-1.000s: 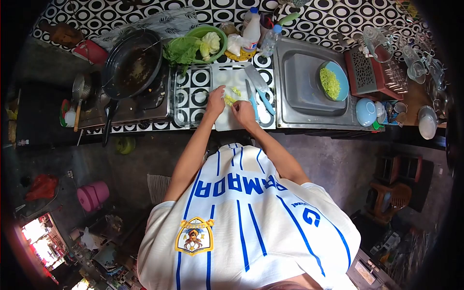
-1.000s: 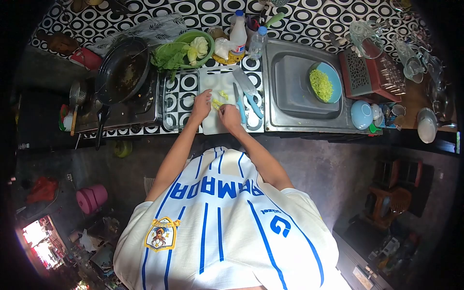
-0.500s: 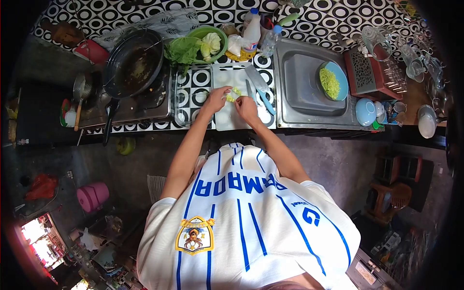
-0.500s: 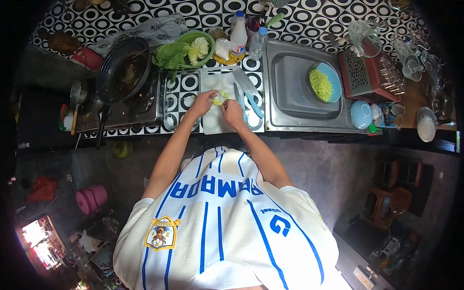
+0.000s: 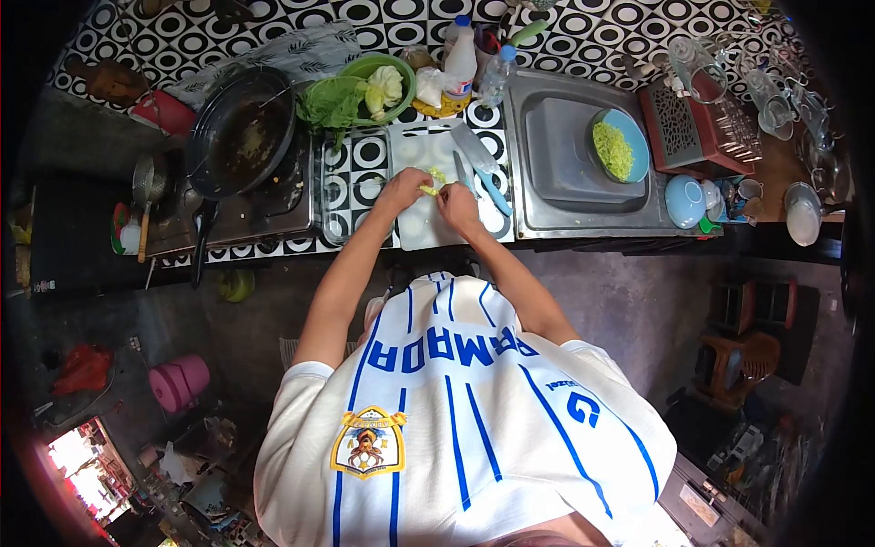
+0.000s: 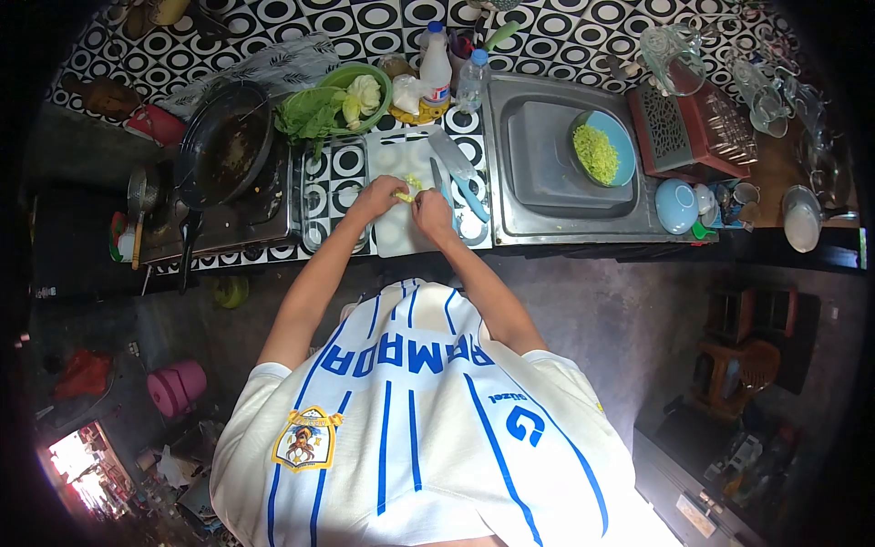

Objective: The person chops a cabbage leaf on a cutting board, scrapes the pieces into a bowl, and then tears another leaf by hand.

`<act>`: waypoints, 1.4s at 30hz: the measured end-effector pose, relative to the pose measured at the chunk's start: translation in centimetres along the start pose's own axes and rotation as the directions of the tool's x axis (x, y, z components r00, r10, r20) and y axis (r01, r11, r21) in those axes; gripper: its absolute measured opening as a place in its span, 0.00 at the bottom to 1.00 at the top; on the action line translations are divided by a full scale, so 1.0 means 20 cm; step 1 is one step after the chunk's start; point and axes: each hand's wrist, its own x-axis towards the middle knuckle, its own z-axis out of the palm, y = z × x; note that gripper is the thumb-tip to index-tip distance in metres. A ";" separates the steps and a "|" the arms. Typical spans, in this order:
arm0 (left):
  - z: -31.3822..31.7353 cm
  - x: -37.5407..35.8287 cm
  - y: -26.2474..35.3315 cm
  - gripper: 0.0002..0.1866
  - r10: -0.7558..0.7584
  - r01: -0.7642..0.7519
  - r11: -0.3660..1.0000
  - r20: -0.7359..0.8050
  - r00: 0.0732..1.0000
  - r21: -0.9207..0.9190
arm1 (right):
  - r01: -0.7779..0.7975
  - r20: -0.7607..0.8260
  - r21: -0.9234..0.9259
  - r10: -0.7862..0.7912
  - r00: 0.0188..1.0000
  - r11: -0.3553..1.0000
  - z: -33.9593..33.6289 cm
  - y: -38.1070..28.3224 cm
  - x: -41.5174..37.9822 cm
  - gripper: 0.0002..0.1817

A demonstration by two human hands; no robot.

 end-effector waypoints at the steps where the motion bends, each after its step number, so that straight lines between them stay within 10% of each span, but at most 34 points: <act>1: -0.02 0.01 0.00 0.15 0.001 -0.001 1.000 0.020 1.000 -0.003 | 0.004 0.006 -0.002 -0.004 1.000 1.000 -0.01 0.00 0.00 0.09; 21: -0.08 -0.07 0.15 0.14 -0.112 0.106 0.985 0.041 0.993 0.136 | 0.475 0.217 0.078 -0.480 0.850 0.877 -0.04 0.13 0.11 0.09; 42: 0.06 -0.08 0.10 0.06 0.042 -0.043 0.999 -0.110 0.993 -0.003 | 0.533 0.226 0.132 -0.549 0.804 0.835 -0.08 0.19 0.11 0.09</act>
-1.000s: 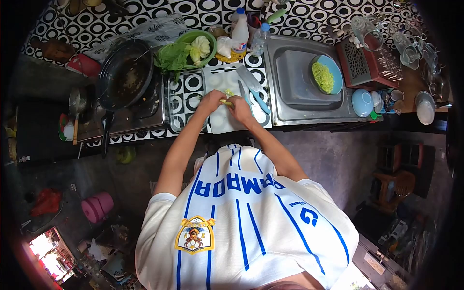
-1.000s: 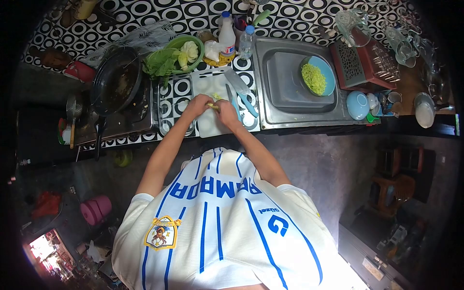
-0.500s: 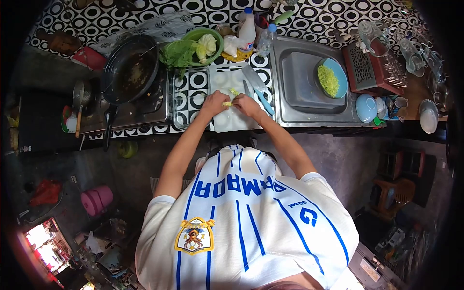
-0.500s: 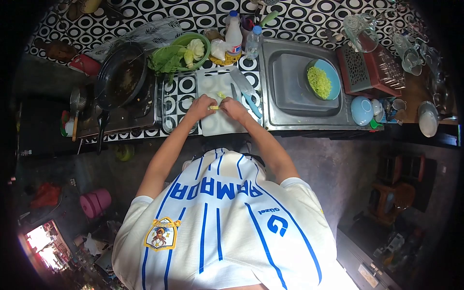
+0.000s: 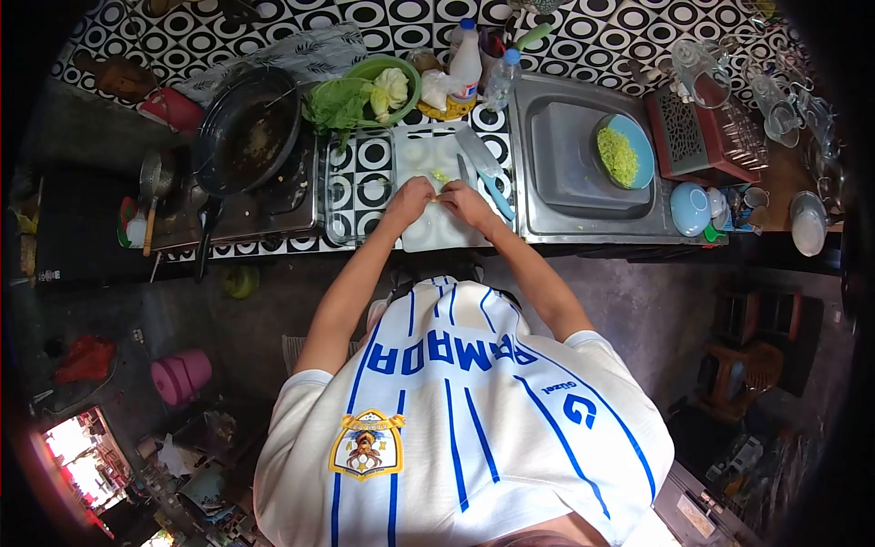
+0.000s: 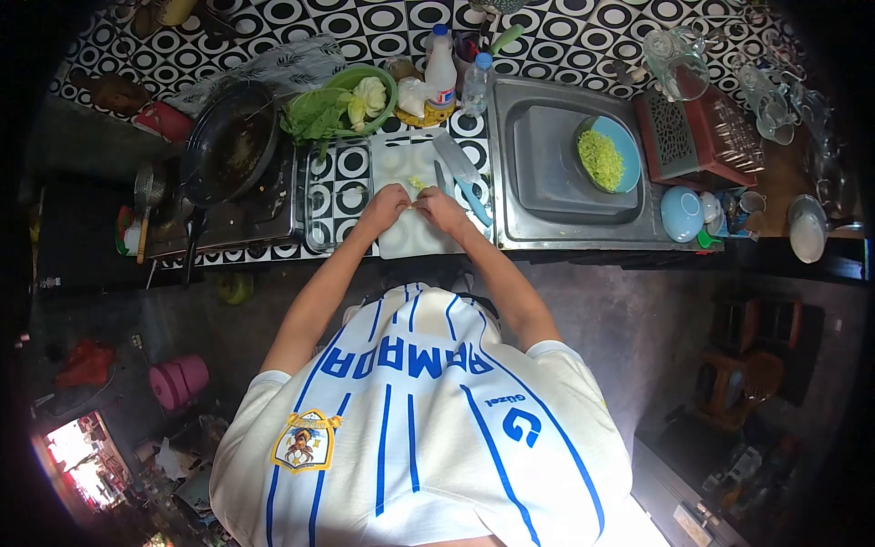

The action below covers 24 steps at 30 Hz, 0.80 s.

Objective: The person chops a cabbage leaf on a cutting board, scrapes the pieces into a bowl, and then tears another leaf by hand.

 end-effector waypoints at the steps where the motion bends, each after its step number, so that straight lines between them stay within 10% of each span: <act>1: -0.01 0.00 0.01 0.06 0.029 -0.028 0.999 -0.024 0.999 0.033 | -0.005 0.001 0.002 0.005 1.000 1.000 -0.01 -0.01 0.00 0.09; 14: 0.04 -0.06 0.04 0.11 -0.062 0.043 0.990 0.140 0.988 0.131 | -0.019 -0.012 -0.003 0.019 1.000 1.000 -0.02 0.00 -0.01 0.10; 24: 0.15 -0.20 0.19 0.22 -0.050 0.063 0.949 -0.049 0.998 0.309 | -0.119 -0.210 0.135 0.146 0.967 0.984 -0.08 -0.03 -0.06 0.12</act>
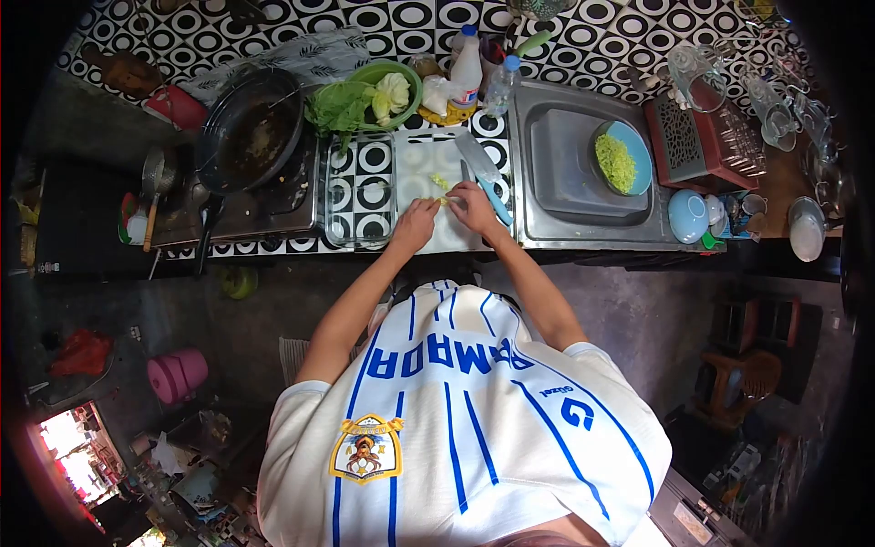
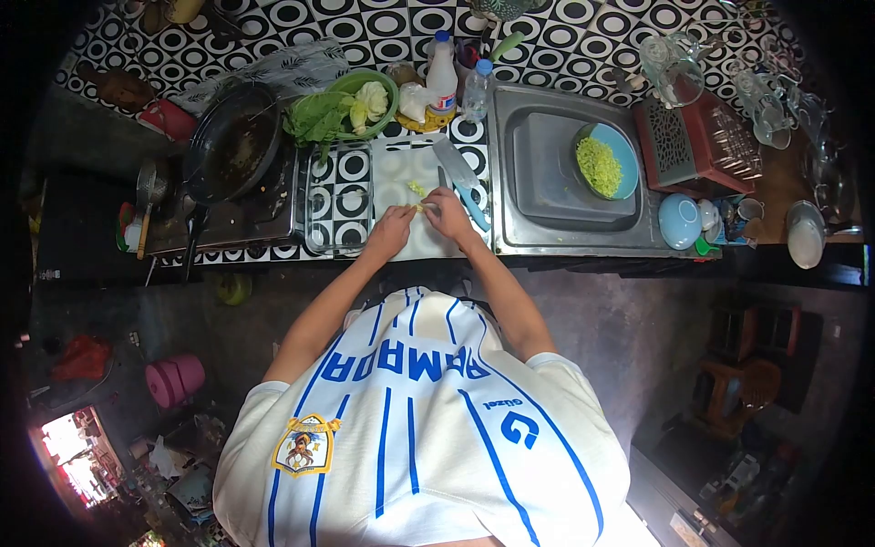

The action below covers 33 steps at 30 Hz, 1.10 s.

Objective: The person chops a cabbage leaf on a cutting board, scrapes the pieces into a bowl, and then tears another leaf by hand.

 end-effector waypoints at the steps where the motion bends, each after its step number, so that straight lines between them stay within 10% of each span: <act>1: 0.00 0.00 0.01 0.22 -0.014 0.014 1.000 0.008 1.000 0.002 | -0.057 -0.076 -0.024 0.055 0.996 0.998 -0.01 0.00 -0.01 0.11; 7: 0.02 0.01 0.03 0.22 -0.051 0.051 0.997 0.002 0.999 0.052 | -0.386 -0.403 -0.325 0.243 0.883 0.863 -0.17 0.02 -0.13 0.15; 33: 0.03 0.02 0.05 0.21 -0.057 0.057 0.992 -0.004 0.998 0.113 | -0.453 -0.012 -0.038 0.452 0.892 0.891 0.04 -0.61 -0.53 0.40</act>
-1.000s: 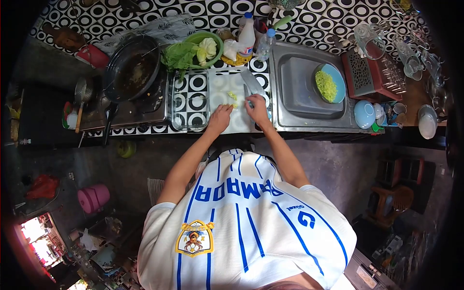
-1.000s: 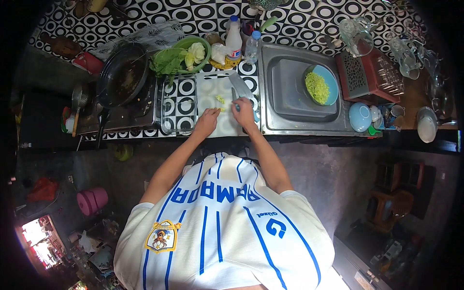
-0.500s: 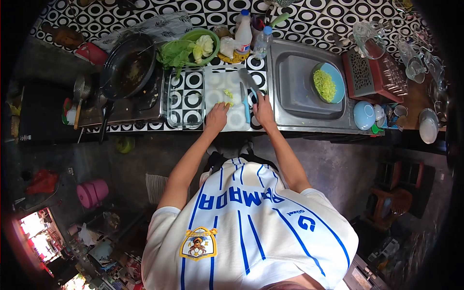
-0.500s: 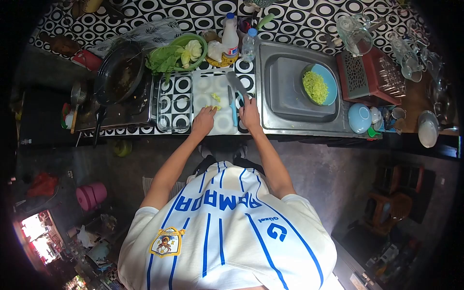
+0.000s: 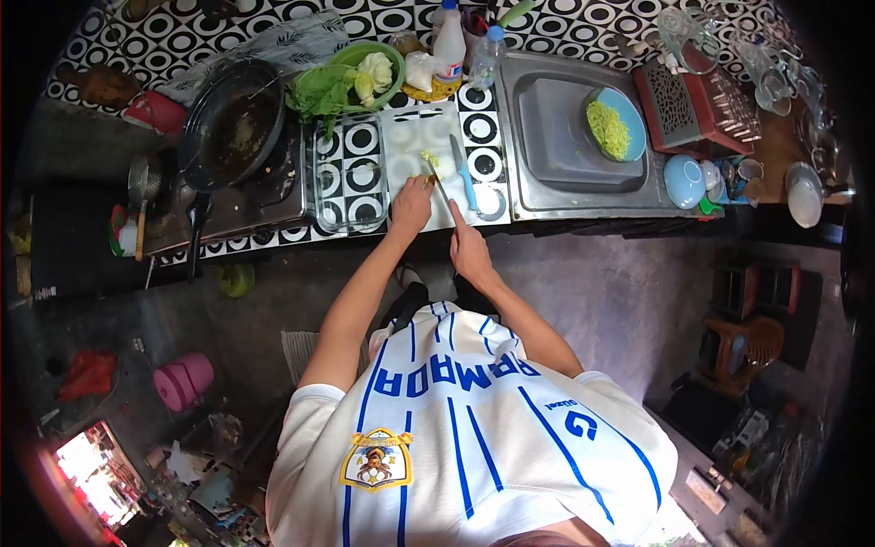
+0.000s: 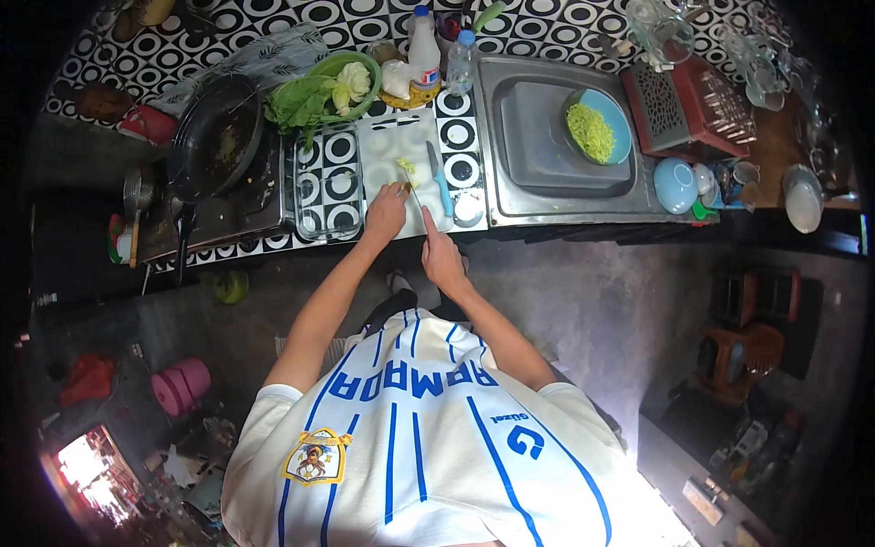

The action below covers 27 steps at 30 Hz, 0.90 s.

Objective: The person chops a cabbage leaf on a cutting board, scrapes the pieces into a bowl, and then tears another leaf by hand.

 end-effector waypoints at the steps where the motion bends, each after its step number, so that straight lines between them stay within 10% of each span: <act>1: -0.01 0.00 0.00 0.20 0.009 -0.009 1.000 0.011 1.000 -0.002 | -0.017 -0.014 -0.013 0.017 1.000 1.000 0.01 -0.03 -0.01 0.40; 27: -0.08 0.02 0.01 0.14 -0.021 0.022 1.000 0.119 0.993 -0.007 | -0.152 0.041 -0.096 0.156 0.987 0.984 0.09 -0.03 0.00 0.33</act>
